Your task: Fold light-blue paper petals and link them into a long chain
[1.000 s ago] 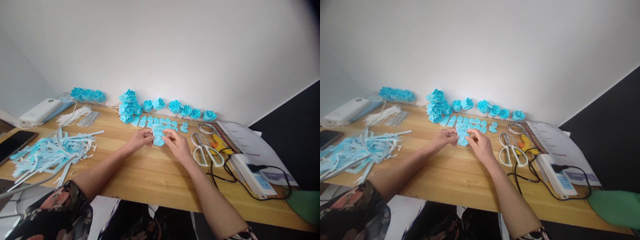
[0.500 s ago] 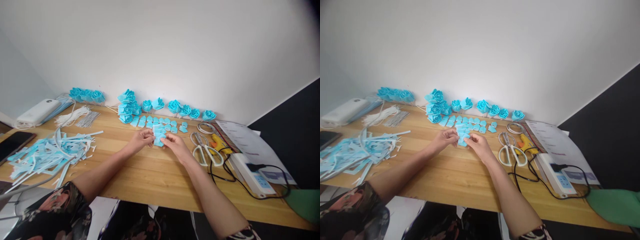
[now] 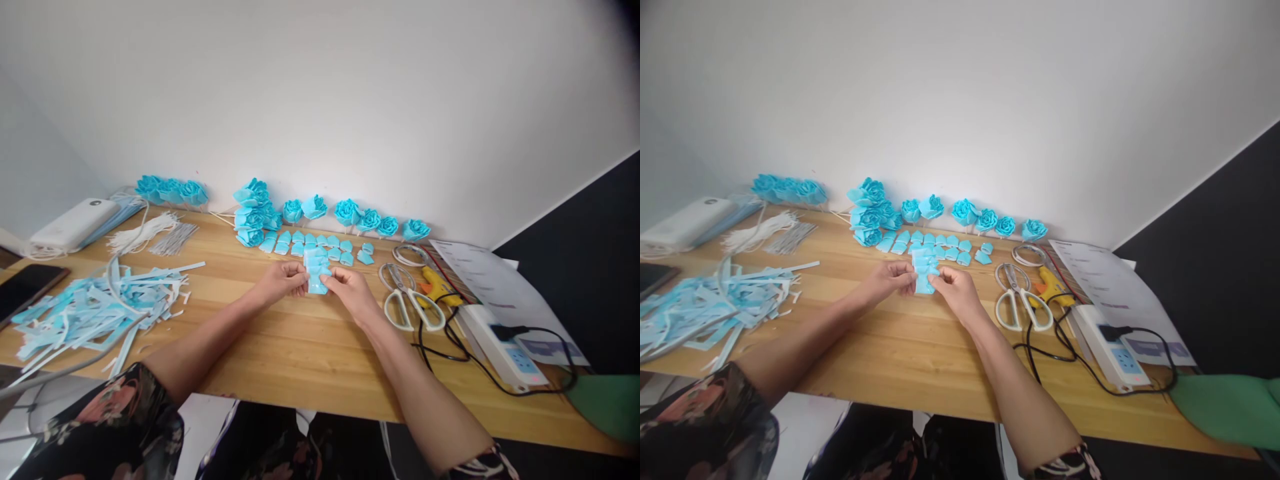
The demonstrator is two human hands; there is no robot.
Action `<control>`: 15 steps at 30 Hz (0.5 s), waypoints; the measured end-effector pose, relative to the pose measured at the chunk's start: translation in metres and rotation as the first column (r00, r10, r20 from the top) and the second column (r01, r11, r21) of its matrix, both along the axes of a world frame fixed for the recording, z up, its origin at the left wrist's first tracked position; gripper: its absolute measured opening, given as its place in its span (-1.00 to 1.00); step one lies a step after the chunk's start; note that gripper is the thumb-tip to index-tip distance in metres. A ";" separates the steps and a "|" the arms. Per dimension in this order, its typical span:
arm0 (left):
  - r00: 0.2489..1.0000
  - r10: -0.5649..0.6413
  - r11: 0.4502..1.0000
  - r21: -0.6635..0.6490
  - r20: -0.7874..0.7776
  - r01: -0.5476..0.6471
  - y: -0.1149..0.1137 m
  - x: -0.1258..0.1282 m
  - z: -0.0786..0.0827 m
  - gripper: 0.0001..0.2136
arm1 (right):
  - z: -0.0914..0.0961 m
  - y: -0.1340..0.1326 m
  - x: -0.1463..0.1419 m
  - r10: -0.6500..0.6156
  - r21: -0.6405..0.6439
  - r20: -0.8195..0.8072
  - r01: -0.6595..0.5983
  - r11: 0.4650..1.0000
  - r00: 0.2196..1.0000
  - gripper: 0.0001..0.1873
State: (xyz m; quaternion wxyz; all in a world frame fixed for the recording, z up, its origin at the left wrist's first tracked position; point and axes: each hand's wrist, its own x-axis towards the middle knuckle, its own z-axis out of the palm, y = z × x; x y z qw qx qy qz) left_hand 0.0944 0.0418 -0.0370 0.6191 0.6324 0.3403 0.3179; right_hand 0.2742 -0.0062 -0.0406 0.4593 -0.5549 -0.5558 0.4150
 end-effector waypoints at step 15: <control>1.000 -0.001 1.000 0.000 0.012 0.001 0.003 -0.001 -0.002 -0.71 | 0.005 0.000 0.003 0.067 0.006 -0.016 -0.067 0.998 0.998 -0.65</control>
